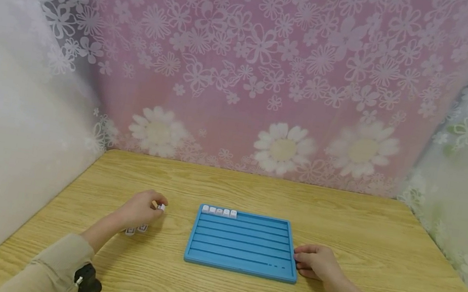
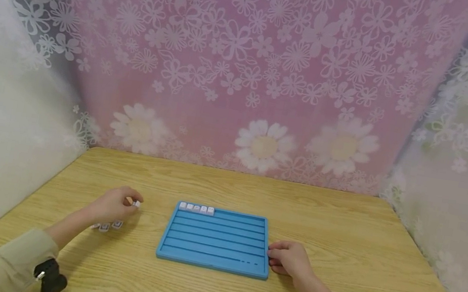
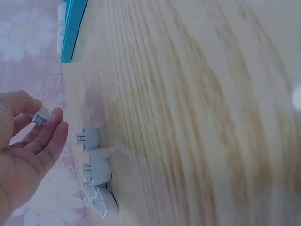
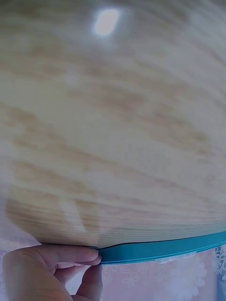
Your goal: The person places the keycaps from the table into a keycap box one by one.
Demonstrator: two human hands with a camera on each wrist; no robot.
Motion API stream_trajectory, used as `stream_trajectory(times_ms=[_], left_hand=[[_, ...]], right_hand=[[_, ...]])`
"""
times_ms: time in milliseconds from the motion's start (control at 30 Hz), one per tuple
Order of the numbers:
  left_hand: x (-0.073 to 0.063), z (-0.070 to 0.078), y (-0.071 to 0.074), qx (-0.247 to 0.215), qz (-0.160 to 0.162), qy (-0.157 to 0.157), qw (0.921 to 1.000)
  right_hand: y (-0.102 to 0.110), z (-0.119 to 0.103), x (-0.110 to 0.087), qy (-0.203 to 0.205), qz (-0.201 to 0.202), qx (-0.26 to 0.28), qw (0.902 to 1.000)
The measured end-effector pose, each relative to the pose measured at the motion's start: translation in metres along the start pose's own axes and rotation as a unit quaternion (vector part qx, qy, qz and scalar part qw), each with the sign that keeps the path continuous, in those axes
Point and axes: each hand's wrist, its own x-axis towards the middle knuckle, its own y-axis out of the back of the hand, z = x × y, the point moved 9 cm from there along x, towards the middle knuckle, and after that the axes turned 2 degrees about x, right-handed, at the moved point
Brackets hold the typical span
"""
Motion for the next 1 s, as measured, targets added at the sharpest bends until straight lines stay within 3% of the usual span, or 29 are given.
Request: stream_trajectory(times_ms=[200,333,767,1000], left_hand=[[0.000,0.006,-0.003,-0.089,-0.019,-0.002,0.9959],[0.001,0.009,-0.005,-0.123,-0.026,-0.005,0.9921],[0.006,0.017,-0.011,-0.174,-0.038,-0.009,0.9840],[0.008,0.017,-0.011,-0.142,-0.032,-0.029,0.9889]], right_hand=[[0.001,0.002,0.002,0.002,0.001,-0.003,1.0000],[0.001,0.001,0.002,0.004,-0.003,-0.002,1.0000],[0.001,-0.001,0.001,0.011,-0.003,-0.003,0.9999],[0.000,0.000,0.001,0.006,-0.003,-0.005,1.0000]])
